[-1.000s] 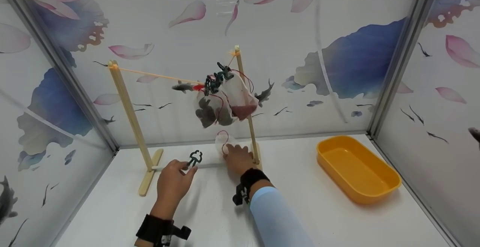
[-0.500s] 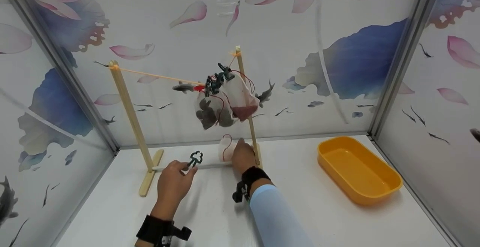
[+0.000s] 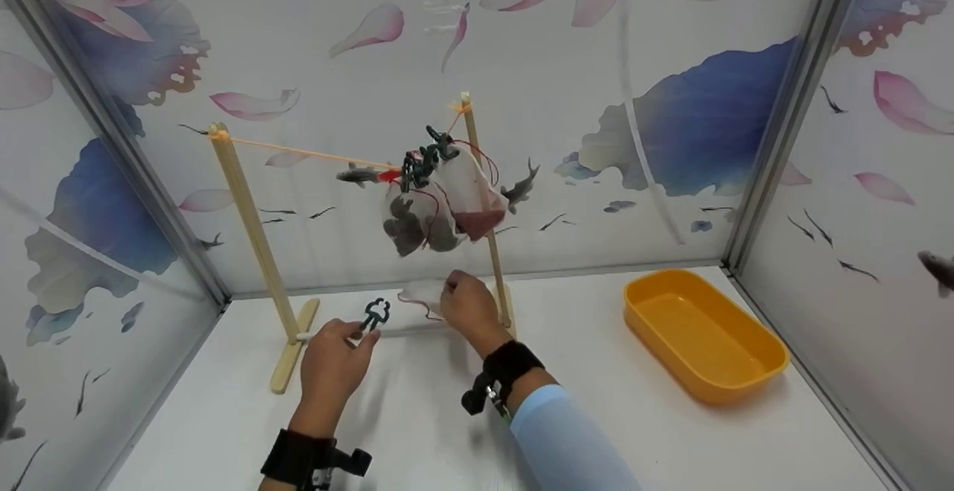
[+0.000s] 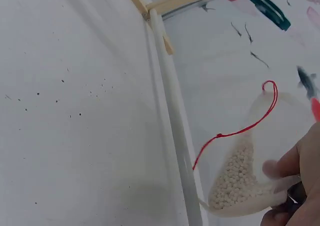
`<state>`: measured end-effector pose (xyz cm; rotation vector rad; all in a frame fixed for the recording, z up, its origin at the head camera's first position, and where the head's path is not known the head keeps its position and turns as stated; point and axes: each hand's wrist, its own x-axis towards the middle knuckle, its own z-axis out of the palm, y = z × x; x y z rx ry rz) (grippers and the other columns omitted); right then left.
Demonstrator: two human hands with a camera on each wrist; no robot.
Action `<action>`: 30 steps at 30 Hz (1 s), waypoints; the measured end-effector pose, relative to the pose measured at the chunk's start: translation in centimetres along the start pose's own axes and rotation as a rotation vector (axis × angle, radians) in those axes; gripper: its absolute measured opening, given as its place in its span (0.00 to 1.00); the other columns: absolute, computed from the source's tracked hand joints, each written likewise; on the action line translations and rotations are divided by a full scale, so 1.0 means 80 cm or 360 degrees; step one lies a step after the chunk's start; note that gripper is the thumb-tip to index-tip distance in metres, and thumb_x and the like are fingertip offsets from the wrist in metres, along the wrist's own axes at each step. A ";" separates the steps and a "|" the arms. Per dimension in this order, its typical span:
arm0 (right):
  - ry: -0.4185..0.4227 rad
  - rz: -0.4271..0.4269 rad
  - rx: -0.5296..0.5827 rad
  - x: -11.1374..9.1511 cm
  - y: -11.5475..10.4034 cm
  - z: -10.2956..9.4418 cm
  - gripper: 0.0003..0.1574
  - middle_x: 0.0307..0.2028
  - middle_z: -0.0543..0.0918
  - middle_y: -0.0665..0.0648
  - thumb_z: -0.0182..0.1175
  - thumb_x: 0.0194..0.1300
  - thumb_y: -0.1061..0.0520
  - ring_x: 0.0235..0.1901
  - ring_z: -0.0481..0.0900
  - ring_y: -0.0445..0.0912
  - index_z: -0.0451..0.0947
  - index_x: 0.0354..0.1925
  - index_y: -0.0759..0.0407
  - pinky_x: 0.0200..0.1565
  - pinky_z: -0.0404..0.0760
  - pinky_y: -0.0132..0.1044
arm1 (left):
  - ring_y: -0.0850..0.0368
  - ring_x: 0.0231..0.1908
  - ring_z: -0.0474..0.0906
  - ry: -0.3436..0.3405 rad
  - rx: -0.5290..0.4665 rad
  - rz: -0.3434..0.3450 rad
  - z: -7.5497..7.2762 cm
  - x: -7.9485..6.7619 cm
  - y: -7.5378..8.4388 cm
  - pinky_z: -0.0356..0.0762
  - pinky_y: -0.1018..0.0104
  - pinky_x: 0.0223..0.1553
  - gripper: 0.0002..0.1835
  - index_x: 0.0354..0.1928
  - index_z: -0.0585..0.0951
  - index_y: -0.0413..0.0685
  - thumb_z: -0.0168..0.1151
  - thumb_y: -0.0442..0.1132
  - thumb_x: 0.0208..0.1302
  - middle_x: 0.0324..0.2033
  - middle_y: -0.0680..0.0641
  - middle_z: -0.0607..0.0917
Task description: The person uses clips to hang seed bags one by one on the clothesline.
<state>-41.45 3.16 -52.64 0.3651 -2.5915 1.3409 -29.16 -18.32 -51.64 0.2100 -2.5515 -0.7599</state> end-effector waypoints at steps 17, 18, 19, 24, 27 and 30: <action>-0.0415 -0.0285 0.0515 -0.027 -0.099 -0.054 0.14 0.40 0.90 0.58 0.60 0.81 0.62 0.30 0.81 0.42 0.92 0.50 0.63 0.34 0.85 0.34 | 0.40 0.44 0.92 0.0138 0.0091 0.0134 -0.080 0.036 -0.003 0.89 0.46 0.40 0.19 0.56 0.92 0.36 0.74 0.46 0.76 0.47 0.38 0.92; -0.0392 -0.0292 0.0517 -0.025 -0.108 -0.056 0.14 0.42 0.90 0.59 0.60 0.81 0.62 0.31 0.82 0.42 0.92 0.54 0.62 0.34 0.87 0.35 | 0.39 0.44 0.92 0.0180 0.0126 0.0203 -0.093 0.045 0.001 0.90 0.45 0.40 0.19 0.56 0.92 0.35 0.74 0.45 0.77 0.46 0.37 0.92; -0.0359 -0.0300 0.0517 -0.022 -0.116 -0.057 0.15 0.43 0.91 0.59 0.61 0.82 0.62 0.32 0.83 0.43 0.91 0.57 0.61 0.35 0.89 0.36 | 0.39 0.44 0.92 0.0226 0.0161 0.0274 -0.107 0.055 0.007 0.91 0.45 0.40 0.18 0.55 0.92 0.35 0.74 0.44 0.76 0.46 0.36 0.92; -0.0113 -0.0321 0.0539 -0.003 -0.151 -0.063 0.22 0.53 0.92 0.63 0.63 0.83 0.62 0.37 0.87 0.44 0.88 0.69 0.59 0.39 0.92 0.36 | 0.39 0.40 0.91 0.0455 0.0377 0.0661 -0.173 0.111 0.059 0.91 0.44 0.36 0.14 0.50 0.93 0.33 0.76 0.39 0.74 0.41 0.37 0.90; 0.0032 -0.0354 0.0576 0.007 -0.166 -0.065 0.23 0.56 0.93 0.65 0.62 0.84 0.63 0.37 0.91 0.46 0.85 0.72 0.62 0.39 0.91 0.33 | 0.40 0.35 0.89 0.0563 0.0571 0.0855 -0.196 0.146 0.097 0.90 0.46 0.32 0.10 0.46 0.93 0.34 0.76 0.36 0.74 0.37 0.39 0.88; 0.0147 -0.0344 0.0634 0.015 -0.177 -0.066 0.22 0.54 0.93 0.66 0.62 0.85 0.62 0.36 0.94 0.53 0.86 0.71 0.63 0.36 0.91 0.35 | 0.41 0.32 0.87 0.0628 0.0772 0.1013 -0.207 0.176 0.130 0.88 0.48 0.27 0.06 0.41 0.93 0.34 0.70 0.31 0.76 0.34 0.41 0.87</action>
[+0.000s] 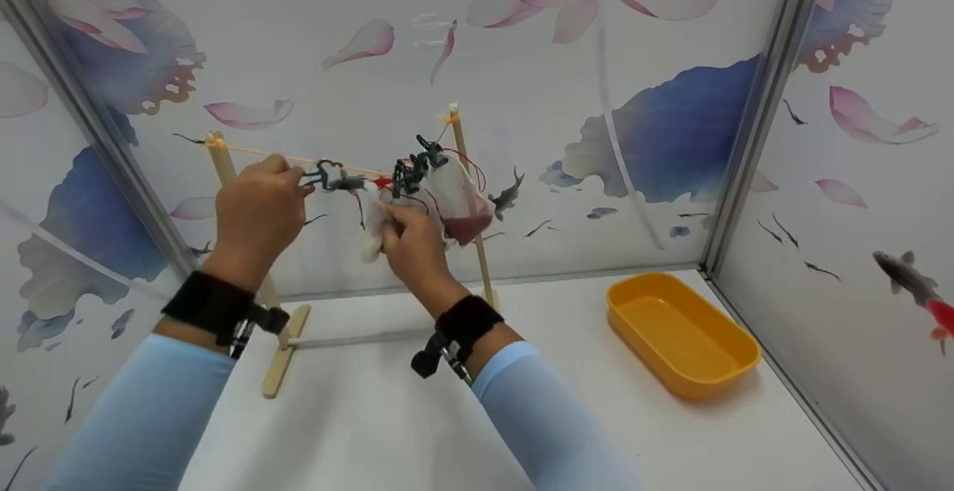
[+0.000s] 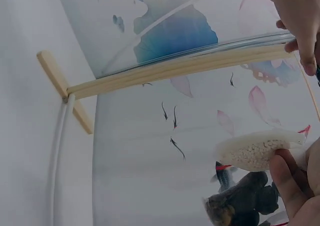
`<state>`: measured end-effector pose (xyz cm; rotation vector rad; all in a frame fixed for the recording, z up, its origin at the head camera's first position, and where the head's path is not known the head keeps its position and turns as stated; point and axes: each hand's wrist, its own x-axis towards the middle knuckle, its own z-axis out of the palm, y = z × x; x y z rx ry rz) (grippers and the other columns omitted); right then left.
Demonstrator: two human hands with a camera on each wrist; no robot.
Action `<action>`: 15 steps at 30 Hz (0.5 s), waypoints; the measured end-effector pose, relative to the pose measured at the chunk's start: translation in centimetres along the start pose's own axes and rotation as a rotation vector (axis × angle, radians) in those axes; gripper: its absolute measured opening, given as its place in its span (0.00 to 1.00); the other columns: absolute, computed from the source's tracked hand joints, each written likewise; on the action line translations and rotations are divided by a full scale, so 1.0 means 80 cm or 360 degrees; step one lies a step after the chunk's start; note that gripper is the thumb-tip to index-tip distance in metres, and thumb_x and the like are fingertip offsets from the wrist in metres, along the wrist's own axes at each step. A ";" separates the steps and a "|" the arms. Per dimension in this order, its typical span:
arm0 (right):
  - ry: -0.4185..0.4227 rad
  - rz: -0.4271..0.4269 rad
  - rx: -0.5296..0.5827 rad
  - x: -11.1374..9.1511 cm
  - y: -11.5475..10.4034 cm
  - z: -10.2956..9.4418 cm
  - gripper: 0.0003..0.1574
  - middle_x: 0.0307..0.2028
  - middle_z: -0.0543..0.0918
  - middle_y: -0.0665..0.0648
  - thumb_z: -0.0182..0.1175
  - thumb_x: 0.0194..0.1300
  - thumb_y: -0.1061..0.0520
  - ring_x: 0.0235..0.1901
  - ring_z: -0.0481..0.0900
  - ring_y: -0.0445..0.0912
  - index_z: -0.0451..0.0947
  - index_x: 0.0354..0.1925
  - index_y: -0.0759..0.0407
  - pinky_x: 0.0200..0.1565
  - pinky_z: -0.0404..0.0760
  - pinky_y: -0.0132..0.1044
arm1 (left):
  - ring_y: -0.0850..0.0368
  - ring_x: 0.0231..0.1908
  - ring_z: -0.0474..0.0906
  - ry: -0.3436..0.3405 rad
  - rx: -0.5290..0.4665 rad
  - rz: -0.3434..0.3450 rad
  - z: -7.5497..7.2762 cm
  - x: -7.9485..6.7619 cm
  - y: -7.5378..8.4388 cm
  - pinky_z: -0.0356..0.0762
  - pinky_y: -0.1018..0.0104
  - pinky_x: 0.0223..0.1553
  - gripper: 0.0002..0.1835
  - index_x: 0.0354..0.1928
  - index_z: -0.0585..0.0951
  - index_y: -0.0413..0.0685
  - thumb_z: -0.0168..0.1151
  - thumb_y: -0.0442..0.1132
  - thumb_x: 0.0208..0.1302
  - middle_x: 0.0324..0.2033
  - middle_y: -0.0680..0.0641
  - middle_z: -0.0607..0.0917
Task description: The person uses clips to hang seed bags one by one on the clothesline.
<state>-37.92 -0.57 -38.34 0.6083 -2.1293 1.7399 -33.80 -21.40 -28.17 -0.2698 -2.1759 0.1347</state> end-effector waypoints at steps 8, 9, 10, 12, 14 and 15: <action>0.0117 0.0089 0.0061 0.012 -0.002 0.006 0.21 0.54 0.92 0.66 0.63 0.84 0.61 0.41 0.94 0.59 0.87 0.69 0.62 0.37 0.94 0.41 | 0.42 0.36 0.88 -0.0236 0.0324 0.0348 -0.001 0.069 0.013 0.92 0.48 0.32 0.11 0.40 0.94 0.37 0.64 0.27 0.79 0.35 0.42 0.88; 0.0112 0.0088 0.0046 0.012 -0.003 0.007 0.21 0.54 0.92 0.66 0.63 0.84 0.62 0.40 0.94 0.57 0.87 0.69 0.62 0.36 0.93 0.40 | 0.43 0.37 0.88 -0.0289 0.0368 0.0389 -0.003 0.073 0.015 0.93 0.49 0.34 0.10 0.42 0.94 0.38 0.65 0.28 0.80 0.36 0.42 0.88; 0.0108 0.0086 0.0026 0.012 -0.003 0.007 0.21 0.54 0.92 0.66 0.63 0.84 0.62 0.40 0.94 0.54 0.87 0.69 0.62 0.36 0.92 0.38 | 0.43 0.38 0.88 -0.0340 0.0411 0.0431 -0.004 0.077 0.016 0.93 0.49 0.36 0.10 0.43 0.95 0.39 0.65 0.29 0.81 0.36 0.42 0.88; 0.0101 0.0077 -0.0006 0.013 -0.004 0.007 0.21 0.54 0.92 0.66 0.62 0.84 0.62 0.40 0.93 0.53 0.87 0.69 0.63 0.36 0.91 0.37 | 0.45 0.40 0.87 -0.0430 0.0484 0.0510 -0.006 0.083 0.019 0.94 0.51 0.39 0.10 0.45 0.95 0.41 0.64 0.31 0.82 0.37 0.43 0.87; 0.0108 0.0062 -0.0041 0.014 -0.005 0.006 0.21 0.55 0.92 0.65 0.62 0.84 0.63 0.40 0.93 0.52 0.87 0.69 0.62 0.36 0.92 0.38 | 0.46 0.41 0.87 -0.0482 0.0531 0.0583 -0.006 0.089 0.023 0.94 0.51 0.40 0.11 0.46 0.95 0.43 0.64 0.31 0.83 0.38 0.44 0.87; 0.0117 0.0052 -0.0065 0.015 -0.005 0.006 0.21 0.55 0.91 0.65 0.62 0.84 0.63 0.41 0.93 0.52 0.87 0.68 0.62 0.37 0.92 0.39 | 0.46 0.41 0.87 -0.0492 0.0548 0.0611 -0.006 0.091 0.024 0.94 0.52 0.40 0.11 0.46 0.95 0.43 0.64 0.31 0.83 0.38 0.45 0.87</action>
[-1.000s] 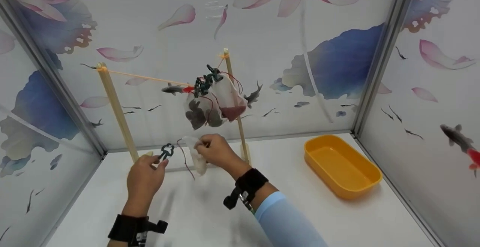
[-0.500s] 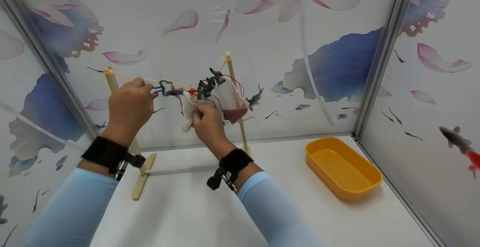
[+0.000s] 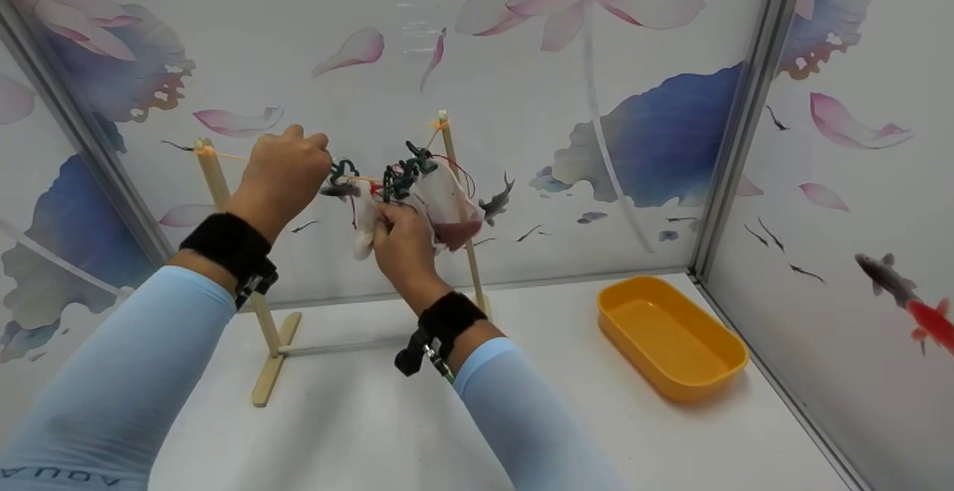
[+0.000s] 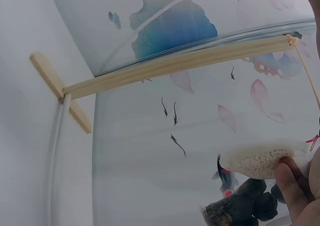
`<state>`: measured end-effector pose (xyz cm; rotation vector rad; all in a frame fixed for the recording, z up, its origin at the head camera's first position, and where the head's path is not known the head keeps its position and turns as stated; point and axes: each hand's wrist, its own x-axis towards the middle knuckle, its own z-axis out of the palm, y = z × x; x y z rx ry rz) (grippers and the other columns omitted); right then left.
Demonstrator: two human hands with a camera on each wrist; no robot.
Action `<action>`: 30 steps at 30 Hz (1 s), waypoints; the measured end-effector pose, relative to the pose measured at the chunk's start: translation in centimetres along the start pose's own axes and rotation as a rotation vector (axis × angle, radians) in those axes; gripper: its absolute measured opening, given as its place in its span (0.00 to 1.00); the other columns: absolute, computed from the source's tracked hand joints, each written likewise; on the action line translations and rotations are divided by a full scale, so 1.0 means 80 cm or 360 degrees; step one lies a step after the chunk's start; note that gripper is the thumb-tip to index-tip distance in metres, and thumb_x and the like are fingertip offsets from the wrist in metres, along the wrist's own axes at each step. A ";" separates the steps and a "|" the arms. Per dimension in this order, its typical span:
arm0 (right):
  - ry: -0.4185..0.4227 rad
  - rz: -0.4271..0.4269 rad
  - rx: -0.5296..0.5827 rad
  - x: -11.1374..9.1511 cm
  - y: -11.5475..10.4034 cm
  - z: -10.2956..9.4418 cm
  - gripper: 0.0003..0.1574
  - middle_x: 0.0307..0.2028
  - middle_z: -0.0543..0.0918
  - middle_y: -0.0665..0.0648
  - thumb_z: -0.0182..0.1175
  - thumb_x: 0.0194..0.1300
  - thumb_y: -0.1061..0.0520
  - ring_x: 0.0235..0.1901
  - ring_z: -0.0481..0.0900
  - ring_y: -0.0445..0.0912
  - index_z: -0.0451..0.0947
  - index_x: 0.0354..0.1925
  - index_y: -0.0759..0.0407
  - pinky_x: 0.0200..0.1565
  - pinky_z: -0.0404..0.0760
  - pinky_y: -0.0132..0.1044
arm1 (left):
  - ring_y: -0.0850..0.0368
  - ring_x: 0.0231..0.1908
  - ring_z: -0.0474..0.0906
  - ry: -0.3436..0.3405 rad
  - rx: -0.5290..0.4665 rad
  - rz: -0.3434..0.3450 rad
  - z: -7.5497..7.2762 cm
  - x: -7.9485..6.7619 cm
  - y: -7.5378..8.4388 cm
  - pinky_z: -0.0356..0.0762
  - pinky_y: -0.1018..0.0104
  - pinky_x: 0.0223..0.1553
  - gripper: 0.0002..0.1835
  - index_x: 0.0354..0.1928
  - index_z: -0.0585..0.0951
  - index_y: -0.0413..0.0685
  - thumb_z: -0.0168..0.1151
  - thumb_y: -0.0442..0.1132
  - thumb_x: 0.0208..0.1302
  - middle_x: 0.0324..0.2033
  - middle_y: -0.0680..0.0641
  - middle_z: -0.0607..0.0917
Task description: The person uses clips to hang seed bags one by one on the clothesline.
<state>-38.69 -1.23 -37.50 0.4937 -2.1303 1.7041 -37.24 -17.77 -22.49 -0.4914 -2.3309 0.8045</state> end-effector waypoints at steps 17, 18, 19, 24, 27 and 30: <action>0.0048 -0.0082 -0.0220 0.003 -0.002 -0.003 0.17 0.53 0.91 0.63 0.64 0.85 0.61 0.42 0.91 0.49 0.89 0.64 0.63 0.42 0.94 0.40 | 0.47 0.44 0.88 0.0042 0.0039 0.0156 0.009 0.007 0.008 0.94 0.52 0.41 0.09 0.45 0.94 0.43 0.65 0.33 0.83 0.39 0.46 0.90; 0.0044 -0.0068 -0.0205 0.003 -0.002 -0.004 0.16 0.52 0.91 0.63 0.65 0.85 0.61 0.40 0.91 0.48 0.89 0.64 0.63 0.39 0.93 0.38 | 0.47 0.44 0.88 0.0029 0.0031 0.0153 0.009 0.007 0.008 0.94 0.52 0.41 0.10 0.46 0.94 0.43 0.65 0.32 0.83 0.39 0.46 0.90; 0.0044 -0.0066 -0.0193 0.003 -0.001 -0.005 0.16 0.50 0.91 0.63 0.65 0.85 0.60 0.38 0.90 0.48 0.89 0.63 0.63 0.37 0.92 0.37 | 0.47 0.44 0.88 0.0016 0.0023 0.0148 0.008 0.006 0.008 0.95 0.52 0.41 0.10 0.47 0.94 0.42 0.64 0.31 0.83 0.39 0.46 0.90; 0.0030 -0.0075 -0.0088 0.004 0.001 -0.006 0.12 0.47 0.92 0.63 0.67 0.82 0.61 0.35 0.91 0.47 0.90 0.57 0.65 0.33 0.91 0.35 | 0.46 0.43 0.86 0.0050 -0.0108 0.0061 0.008 -0.006 0.006 0.94 0.51 0.40 0.07 0.47 0.92 0.40 0.66 0.31 0.82 0.37 0.44 0.89; -0.0001 -0.0079 -0.0028 0.003 0.004 -0.009 0.11 0.48 0.93 0.64 0.69 0.81 0.61 0.38 0.93 0.50 0.89 0.56 0.65 0.35 0.93 0.37 | 0.44 0.43 0.87 0.0173 -0.0268 -0.0060 0.014 -0.019 0.010 0.93 0.49 0.38 0.06 0.50 0.91 0.40 0.73 0.35 0.78 0.39 0.42 0.90; -0.0018 -0.0094 -0.0026 0.000 0.009 -0.014 0.11 0.50 0.93 0.62 0.70 0.80 0.60 0.42 0.94 0.50 0.89 0.55 0.64 0.40 0.94 0.38 | 0.42 0.46 0.87 0.0312 -0.0427 -0.0204 0.022 -0.036 0.020 0.93 0.48 0.37 0.20 0.61 0.90 0.42 0.81 0.40 0.72 0.46 0.41 0.91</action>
